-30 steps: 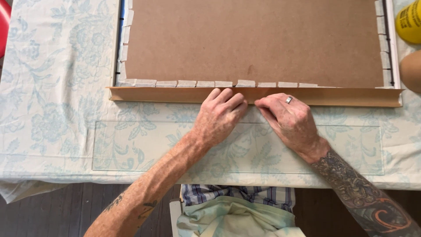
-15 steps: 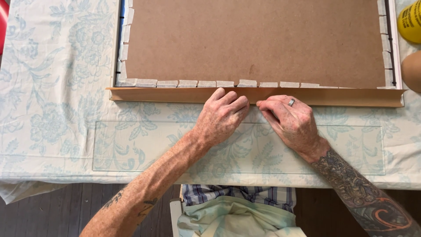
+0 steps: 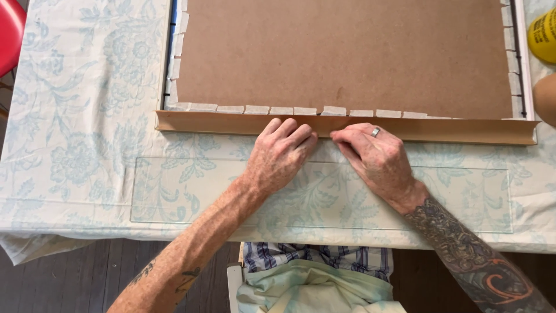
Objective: Applying brown paper tape to the back of a picture frame, including wetting the adhesive and smoothing it down.
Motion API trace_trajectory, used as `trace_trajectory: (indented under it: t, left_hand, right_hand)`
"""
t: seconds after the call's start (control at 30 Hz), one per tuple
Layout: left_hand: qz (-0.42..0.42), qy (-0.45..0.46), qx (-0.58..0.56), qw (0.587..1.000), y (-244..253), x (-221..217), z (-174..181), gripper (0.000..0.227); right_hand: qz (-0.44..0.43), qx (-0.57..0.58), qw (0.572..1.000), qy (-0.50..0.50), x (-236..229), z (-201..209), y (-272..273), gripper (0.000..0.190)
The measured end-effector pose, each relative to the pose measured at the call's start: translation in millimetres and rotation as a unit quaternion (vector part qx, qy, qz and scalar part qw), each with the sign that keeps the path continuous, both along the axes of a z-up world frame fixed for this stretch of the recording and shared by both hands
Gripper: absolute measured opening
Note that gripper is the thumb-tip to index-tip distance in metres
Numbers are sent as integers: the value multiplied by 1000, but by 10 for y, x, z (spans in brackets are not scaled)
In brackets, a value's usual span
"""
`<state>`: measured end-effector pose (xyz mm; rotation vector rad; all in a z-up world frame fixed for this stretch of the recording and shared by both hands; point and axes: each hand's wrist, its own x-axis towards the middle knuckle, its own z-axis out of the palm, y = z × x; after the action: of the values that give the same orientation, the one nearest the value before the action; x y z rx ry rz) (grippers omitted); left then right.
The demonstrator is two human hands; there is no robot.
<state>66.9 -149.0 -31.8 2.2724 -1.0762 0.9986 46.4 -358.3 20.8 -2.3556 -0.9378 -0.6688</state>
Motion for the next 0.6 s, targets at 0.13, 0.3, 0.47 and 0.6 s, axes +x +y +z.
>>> trace_trajectory:
  t: [0.13,0.3,0.47,0.6]
  left_hand:
    - [0,-3,1,1000,7,10,32,25]
    - [-8,8,8,1000,113,-6,-15,19]
    - [-22,26,21,999,98,-48,190,25]
    - [-19,37,17,999,104,-49,289,30]
  right_hand:
    - [9,-16,1000,-13,9,-13,-23,7]
    - [-2,-24,999,-25,-32,10,82,8]
    - [15,-13,999,-26,44,-128,94,9]
    - [9,-22,999,-42,17,38,46,10]
